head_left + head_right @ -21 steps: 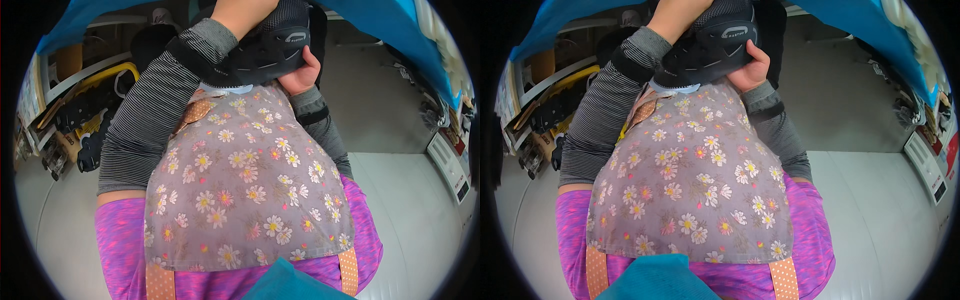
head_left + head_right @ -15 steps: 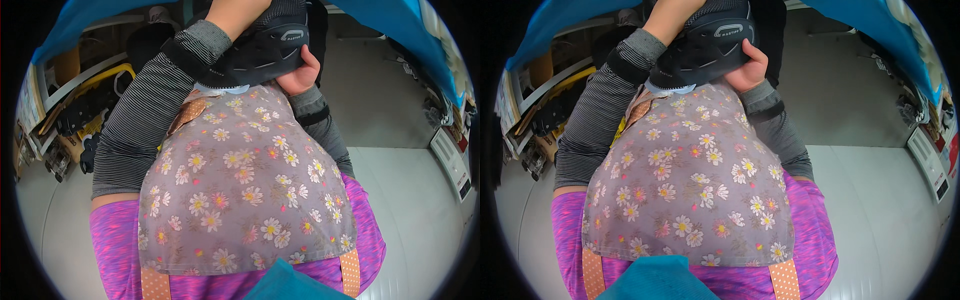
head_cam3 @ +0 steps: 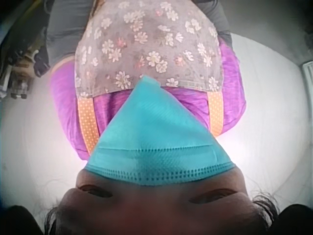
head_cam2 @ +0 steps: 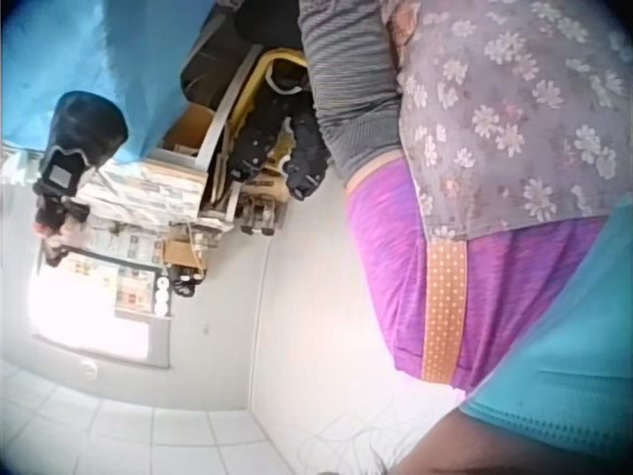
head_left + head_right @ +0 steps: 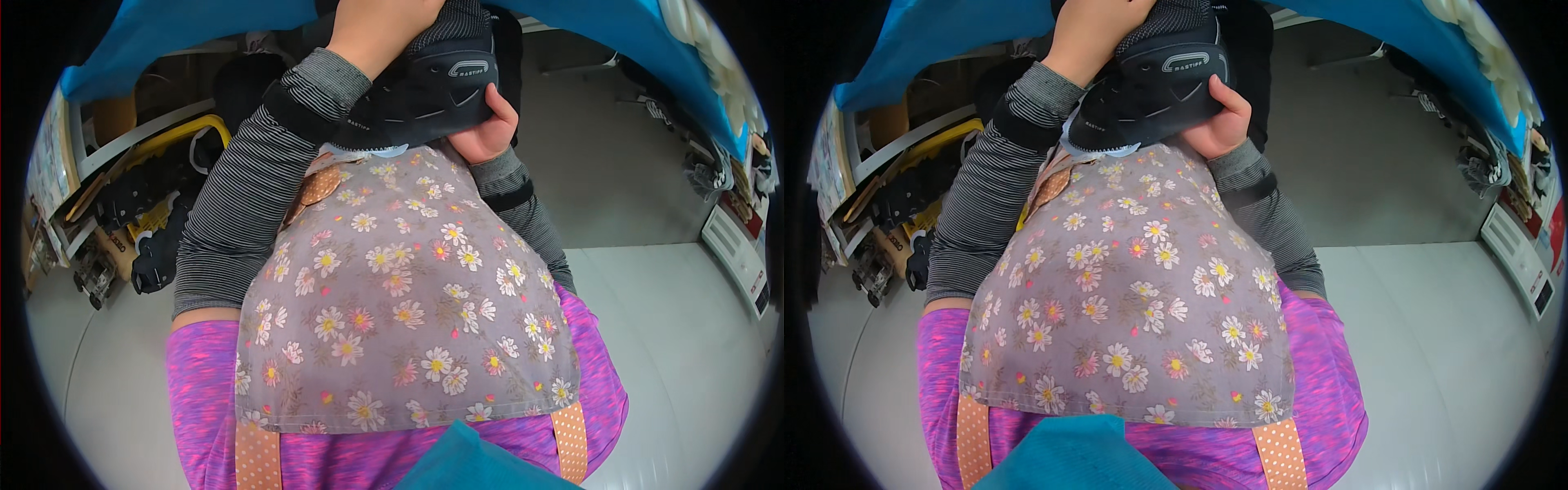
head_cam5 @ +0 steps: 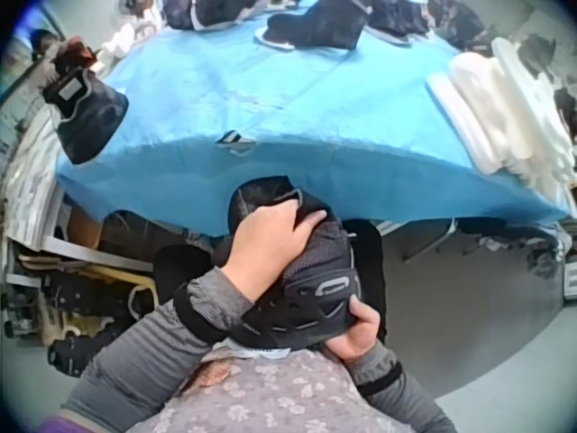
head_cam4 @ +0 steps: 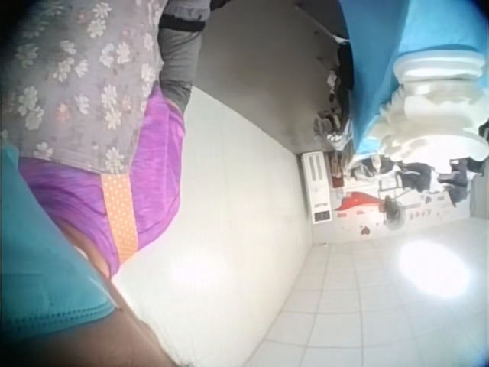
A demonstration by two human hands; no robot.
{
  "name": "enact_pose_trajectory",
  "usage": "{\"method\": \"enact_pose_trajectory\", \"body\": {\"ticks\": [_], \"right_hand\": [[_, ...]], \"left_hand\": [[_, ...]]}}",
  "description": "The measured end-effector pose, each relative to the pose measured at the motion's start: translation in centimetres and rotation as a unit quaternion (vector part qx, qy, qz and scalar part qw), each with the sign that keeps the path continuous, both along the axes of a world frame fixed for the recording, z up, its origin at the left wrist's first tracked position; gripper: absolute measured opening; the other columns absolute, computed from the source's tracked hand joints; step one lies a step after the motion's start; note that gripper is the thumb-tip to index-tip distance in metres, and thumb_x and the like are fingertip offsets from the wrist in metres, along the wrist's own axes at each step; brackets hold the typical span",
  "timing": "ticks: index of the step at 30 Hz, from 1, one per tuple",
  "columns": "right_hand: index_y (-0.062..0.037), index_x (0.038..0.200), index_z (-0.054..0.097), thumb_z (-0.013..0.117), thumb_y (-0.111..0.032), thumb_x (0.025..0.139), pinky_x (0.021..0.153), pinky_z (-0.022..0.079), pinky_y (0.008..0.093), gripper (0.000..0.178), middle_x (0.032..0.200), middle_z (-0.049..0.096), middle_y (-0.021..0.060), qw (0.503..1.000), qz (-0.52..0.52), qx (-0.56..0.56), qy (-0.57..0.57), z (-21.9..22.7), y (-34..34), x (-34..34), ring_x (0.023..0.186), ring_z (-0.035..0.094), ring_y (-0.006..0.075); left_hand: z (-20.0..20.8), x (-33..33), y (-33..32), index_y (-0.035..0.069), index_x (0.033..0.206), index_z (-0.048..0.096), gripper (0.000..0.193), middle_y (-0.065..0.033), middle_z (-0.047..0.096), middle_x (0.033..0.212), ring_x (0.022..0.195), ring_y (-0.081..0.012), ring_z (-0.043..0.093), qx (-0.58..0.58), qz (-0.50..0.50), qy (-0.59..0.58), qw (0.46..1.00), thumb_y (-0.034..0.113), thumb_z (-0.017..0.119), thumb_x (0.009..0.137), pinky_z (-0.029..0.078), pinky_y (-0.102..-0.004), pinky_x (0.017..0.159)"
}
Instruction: Fitting a white liner into a black shoe upper and aligning the components manually.
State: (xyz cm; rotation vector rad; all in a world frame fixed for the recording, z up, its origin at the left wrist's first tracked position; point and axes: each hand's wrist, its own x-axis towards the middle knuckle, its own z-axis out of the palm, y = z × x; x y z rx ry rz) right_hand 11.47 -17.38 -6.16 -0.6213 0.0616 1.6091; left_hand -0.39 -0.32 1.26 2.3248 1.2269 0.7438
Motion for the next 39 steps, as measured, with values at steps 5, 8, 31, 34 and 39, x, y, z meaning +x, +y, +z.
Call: {"method": "enact_pose_trajectory", "body": {"ticks": [5,8,31,34,39], "right_hand": [[-0.0004,0.143,0.04,0.05,-0.029,0.095,0.116,0.027,0.0535,0.056,0.145,0.046,0.0191,0.992,0.003,0.101,0.08,-1.3,-0.3,1.2,0.135,0.042,0.0375],[0.0006,0.143,0.04,0.053,-0.027,0.095,0.115,0.028,0.0535,0.057,0.145,0.047,0.0196,0.997,0.015,0.074,0.027,-2.3,-0.6,1.9,0.134,0.043,0.0378],[0.0011,0.14,0.045,0.056,-0.023,0.09,0.115,0.028,0.0545,0.057,0.143,0.05,0.0194,0.941,0.057,0.256,0.212,-2.0,1.2,1.3,0.134,0.044,0.0378],[0.0015,0.139,0.045,0.055,-0.021,0.091,0.115,0.029,0.0532,0.054,0.142,0.051,0.0191,0.958,0.031,0.187,0.216,-2.2,0.8,0.7,0.133,0.046,0.0362],[0.0034,0.14,0.043,0.049,-0.022,0.097,0.116,0.029,0.0514,0.05,0.141,0.05,0.0203,0.96,0.027,0.164,0.226,-2.5,1.2,0.9,0.133,0.046,0.0358]], "left_hand": [[1.7,0.0,-0.3,0.002,0.077,0.064,0.041,-0.0235,0.064,0.071,0.068,-0.041,0.064,0.003,-0.014,-0.026,1.0,0.039,0.061,0.093,0.051,-0.0478,0.058],[1.3,0.0,-0.5,0.001,0.079,0.065,0.039,-0.0233,0.064,0.07,0.067,-0.041,0.064,0.0,-0.023,-0.024,0.999,0.037,0.061,0.093,0.051,-0.0473,0.057],[5.0,0.0,0.1,-0.001,0.089,0.069,0.026,-0.0222,0.065,0.073,0.069,-0.041,0.064,-0.002,-0.095,-0.168,0.981,0.026,0.068,0.09,0.049,-0.0439,0.057],[3.4,-0.7,0.0,-0.002,0.092,0.069,0.03,-0.0236,0.066,0.079,0.074,-0.0422,0.064,-0.032,-0.054,-0.045,0.997,0.028,0.065,0.091,0.05,-0.0462,0.062],[1.1,-0.7,0.8,-0.002,0.092,0.068,0.032,-0.0248,0.066,0.084,0.082,-0.042,0.065,-0.074,-0.069,-0.044,0.994,0.03,0.062,0.092,0.051,-0.0461,0.068]]}}
